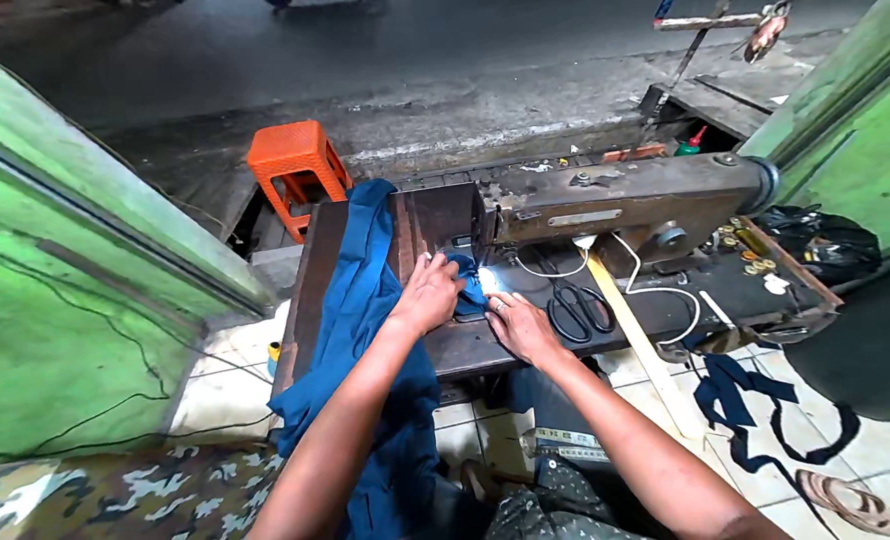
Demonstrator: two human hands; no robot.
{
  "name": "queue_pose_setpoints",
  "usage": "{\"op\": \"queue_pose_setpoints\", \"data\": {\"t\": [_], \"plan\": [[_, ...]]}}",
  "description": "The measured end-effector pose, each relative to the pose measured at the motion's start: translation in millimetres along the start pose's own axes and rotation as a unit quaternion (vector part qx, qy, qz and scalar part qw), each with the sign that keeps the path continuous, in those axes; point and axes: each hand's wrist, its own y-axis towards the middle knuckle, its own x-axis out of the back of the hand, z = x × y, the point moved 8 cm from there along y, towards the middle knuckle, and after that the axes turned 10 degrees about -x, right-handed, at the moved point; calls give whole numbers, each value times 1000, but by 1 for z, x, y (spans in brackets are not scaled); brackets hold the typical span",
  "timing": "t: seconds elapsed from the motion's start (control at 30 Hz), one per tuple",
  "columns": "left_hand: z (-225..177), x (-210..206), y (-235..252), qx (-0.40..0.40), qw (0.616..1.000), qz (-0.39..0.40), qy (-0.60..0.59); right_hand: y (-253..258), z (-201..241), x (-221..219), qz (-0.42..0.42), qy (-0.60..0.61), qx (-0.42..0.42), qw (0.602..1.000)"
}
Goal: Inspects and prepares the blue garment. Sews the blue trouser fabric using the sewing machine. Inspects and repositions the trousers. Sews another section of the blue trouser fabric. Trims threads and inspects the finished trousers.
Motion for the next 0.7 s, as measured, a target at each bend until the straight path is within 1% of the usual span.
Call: {"op": "queue_pose_setpoints", "data": {"t": [0.07, 0.1, 0.2, 0.27, 0.3, 0.37, 0.43, 0.5, 0.57, 0.63, 0.7], "plan": [[-21, 7, -5, -39, 999, -12, -34, 1, -6, 1, 3, 37, -8, 999], [-34, 5, -8, -57, 997, -8, -55, -1, -8, 2, -10, 55, -4, 998], [-58, -10, -15, -88, 990, 6, -114, -16, -6, 7, -101, 81, 57, 990], [-60, -17, -17, -85, 986, 16, -141, -29, 0, 7, -153, 69, 101, 981], [-59, -18, -17, -85, 985, 16, -147, -34, 3, 6, -165, 62, 110, 978], [-59, -17, -16, -90, 985, 13, -149, -38, 4, 6, -180, 61, 113, 975], [-58, -17, -15, -93, 985, 22, -141, -36, 3, 6, -176, 64, 111, 976], [-57, -17, -14, -79, 989, 43, -121, -33, 5, 6, -151, 53, 103, 982], [-53, -18, -12, -35, 993, 68, -93, -31, 4, 6, -133, 44, 91, 986], [-50, -22, -13, 8, 993, 87, -77, -30, 3, 5, -137, 46, 90, 985], [-48, -28, -15, 31, 992, 88, -80, -31, 1, 3, -150, 48, 93, 983]]}}
